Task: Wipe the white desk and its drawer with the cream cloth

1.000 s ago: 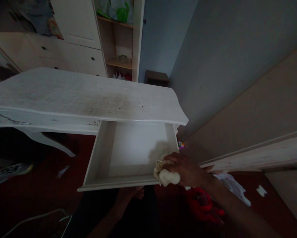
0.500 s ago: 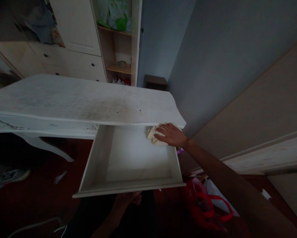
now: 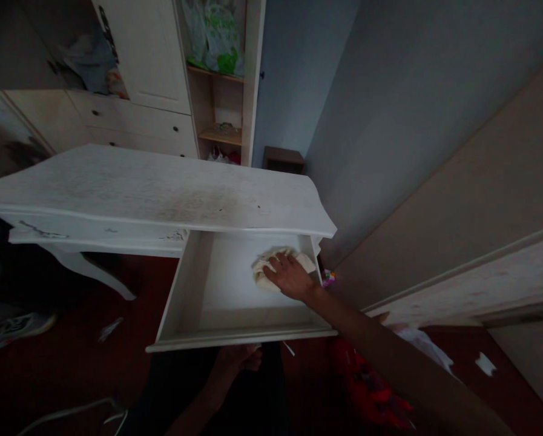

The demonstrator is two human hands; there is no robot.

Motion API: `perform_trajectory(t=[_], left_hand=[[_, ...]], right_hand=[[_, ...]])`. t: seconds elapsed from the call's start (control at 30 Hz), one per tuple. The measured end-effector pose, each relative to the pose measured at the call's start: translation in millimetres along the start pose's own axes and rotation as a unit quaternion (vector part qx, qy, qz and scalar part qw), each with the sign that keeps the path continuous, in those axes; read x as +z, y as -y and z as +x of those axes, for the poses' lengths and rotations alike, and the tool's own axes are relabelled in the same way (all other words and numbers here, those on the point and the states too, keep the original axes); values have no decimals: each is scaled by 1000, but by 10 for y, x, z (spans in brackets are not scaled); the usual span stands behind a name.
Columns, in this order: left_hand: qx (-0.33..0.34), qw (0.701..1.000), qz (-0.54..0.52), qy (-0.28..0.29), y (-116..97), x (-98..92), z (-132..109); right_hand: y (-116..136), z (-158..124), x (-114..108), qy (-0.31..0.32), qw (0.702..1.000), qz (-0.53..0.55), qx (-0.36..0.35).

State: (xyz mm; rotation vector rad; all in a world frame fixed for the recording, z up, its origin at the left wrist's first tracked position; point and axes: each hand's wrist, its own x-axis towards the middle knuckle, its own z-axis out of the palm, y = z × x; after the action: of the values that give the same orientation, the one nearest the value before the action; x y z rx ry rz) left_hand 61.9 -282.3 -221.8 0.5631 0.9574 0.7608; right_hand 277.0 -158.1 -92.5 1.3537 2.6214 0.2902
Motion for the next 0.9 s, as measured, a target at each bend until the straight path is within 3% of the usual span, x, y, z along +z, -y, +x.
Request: perform_trajectory(t=[0.17,0.3,0.43,0.6,0.9], left_hand=[[-8,1000,-11,-7,-50,49,-36],[-10,1000,-15,-18,-52,67,-30],[-10,1000,-12,-13,-70,75,-27],[0,1000,-5,-22,-112,84,-55],[0,1000,8,-18,-44,49,-2]], right_hand=[[161,146,17,6,980,-48,192],[104,367,-29,35,942,-36,330],[25,601,-58,51,906,9,420],[-81,761,-74,85,881,65,460],[-218,784,-69,74,883,95,454]])
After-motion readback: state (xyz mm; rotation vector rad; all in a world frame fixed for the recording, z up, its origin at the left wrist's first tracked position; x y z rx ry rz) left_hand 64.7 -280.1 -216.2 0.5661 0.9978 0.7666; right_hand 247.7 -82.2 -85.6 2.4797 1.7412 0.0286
